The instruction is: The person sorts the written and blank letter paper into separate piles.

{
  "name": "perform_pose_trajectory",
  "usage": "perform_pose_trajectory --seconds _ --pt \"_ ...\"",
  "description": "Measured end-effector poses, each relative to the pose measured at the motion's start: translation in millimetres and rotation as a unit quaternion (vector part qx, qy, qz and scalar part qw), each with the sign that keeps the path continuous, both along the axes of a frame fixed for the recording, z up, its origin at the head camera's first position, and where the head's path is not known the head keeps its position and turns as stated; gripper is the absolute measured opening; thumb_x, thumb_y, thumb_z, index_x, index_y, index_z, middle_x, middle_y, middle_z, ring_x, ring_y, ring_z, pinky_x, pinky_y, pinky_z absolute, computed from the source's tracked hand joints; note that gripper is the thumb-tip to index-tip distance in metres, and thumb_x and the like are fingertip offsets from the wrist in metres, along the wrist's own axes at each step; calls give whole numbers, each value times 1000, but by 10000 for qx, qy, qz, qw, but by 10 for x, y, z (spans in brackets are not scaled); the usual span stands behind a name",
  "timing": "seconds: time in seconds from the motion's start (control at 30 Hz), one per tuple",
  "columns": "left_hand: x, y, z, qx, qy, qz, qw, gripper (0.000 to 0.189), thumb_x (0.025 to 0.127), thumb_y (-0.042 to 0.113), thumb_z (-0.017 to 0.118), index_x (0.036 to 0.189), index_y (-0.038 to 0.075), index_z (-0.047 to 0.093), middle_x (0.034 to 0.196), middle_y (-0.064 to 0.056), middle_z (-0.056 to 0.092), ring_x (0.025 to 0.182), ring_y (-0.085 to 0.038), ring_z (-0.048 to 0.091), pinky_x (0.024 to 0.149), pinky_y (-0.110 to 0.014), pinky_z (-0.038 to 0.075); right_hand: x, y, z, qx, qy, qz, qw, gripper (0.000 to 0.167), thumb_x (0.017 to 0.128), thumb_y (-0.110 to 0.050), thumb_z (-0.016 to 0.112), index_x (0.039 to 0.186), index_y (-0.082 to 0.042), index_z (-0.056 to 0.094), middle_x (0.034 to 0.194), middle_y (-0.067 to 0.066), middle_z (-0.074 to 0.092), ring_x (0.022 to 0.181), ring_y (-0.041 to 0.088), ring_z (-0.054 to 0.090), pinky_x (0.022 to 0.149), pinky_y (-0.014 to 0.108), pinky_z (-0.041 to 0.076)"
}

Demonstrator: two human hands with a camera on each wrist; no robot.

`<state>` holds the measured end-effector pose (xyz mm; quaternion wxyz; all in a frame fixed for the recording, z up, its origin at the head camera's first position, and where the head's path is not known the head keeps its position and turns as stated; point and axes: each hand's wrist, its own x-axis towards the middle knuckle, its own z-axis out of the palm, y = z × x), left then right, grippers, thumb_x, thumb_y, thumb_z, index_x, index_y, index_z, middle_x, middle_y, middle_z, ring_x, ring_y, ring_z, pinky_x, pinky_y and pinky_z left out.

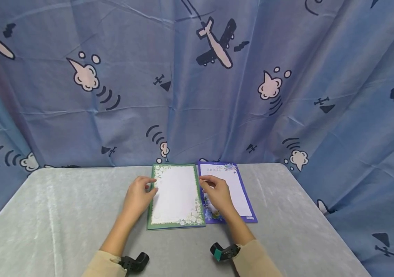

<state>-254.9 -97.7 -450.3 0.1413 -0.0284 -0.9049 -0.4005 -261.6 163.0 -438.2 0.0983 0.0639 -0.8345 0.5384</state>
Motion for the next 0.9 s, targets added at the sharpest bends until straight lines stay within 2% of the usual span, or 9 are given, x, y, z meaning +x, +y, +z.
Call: perform_pose_trajectory --seconds 0.2,0.3,0.57,0.9 --pt "-16 -28 -80 26 -28 39 10000 29 86 10 76 113 4 75 117 -18 70 99 -32 66 87 -49 52 -6 -63 -127 72 -185 -138 9997 22 96 -18 68 113 -8 76 114 10 76 113 28 69 99 43 54" --pt "-20 -44 -114 44 -59 51 10000 29 85 11 78 113 4 75 116 -18 71 100 -32 66 88 -49 52 -20 -92 -195 120 -163 -254 9995 20 94 -16 69 111 -8 77 114 10 77 114 29 69 103 47 52" --pt "-37 -74 -202 111 -272 37 9996 33 84 15 79 116 5 75 119 -18 73 110 -35 67 96 -52 52 -10 -136 -329 392 14 -361 9986 15 92 -12 71 104 -6 78 111 12 77 106 30 72 93 43 58" --pt "-33 -69 -280 196 16 46 9998 29 82 10 81 109 4 76 116 -17 73 108 -34 67 97 -51 50 -38 -149 -391 568 215 -540 9967 12 90 -11 72 100 -8 80 109 10 78 100 24 73 88 36 58"
